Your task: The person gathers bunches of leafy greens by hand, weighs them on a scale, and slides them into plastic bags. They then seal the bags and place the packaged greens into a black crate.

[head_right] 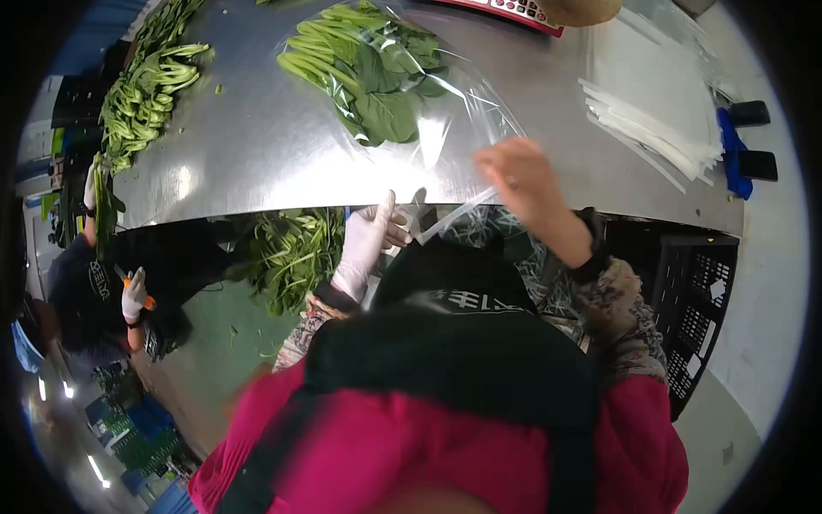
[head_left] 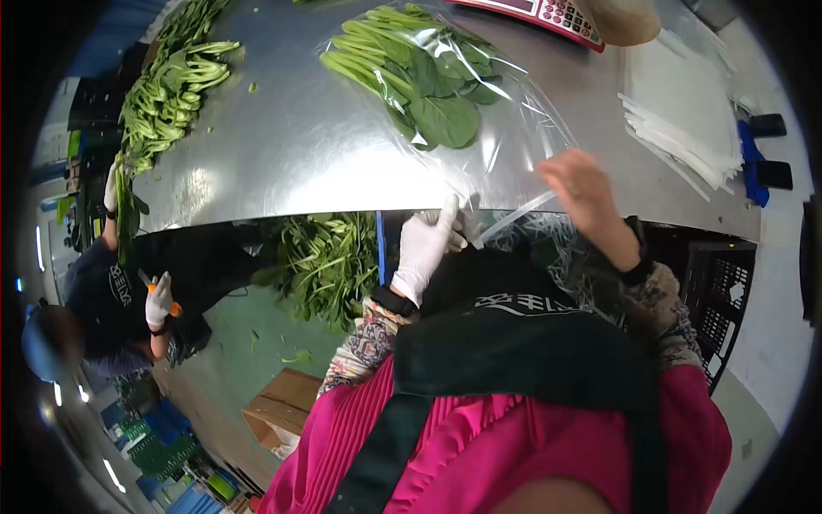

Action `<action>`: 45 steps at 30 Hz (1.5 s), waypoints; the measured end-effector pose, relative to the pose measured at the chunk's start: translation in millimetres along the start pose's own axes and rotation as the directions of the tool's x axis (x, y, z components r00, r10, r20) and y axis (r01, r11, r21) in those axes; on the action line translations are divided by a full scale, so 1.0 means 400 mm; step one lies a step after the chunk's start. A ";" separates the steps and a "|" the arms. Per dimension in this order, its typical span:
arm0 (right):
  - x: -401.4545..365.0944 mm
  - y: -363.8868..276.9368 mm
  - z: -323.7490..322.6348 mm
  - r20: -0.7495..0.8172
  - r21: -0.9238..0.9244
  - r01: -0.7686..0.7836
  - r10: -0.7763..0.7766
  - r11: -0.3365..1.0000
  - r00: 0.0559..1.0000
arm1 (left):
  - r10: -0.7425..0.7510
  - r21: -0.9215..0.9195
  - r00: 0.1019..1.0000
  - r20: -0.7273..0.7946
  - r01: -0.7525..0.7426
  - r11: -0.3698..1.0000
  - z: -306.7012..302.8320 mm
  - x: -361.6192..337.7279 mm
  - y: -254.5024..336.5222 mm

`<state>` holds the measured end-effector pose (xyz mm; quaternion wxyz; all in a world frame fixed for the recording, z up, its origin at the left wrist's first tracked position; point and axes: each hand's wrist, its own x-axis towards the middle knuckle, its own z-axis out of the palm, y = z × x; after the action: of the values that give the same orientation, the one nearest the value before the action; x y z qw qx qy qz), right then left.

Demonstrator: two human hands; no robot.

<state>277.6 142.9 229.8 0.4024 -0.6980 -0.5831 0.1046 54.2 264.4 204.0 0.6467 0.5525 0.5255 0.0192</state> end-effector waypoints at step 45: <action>0.125 0.277 0.062 0.108 -0.111 0.481 -0.470 0.870 0.876 | 0.791 0.749 0.417 0.447 -0.659 -0.076 -0.235 0.130 0.021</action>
<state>358.1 199.1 154.1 0.3449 -0.5539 -0.7577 -0.0099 16.3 364.3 191.5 0.1159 0.9779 0.1119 0.1330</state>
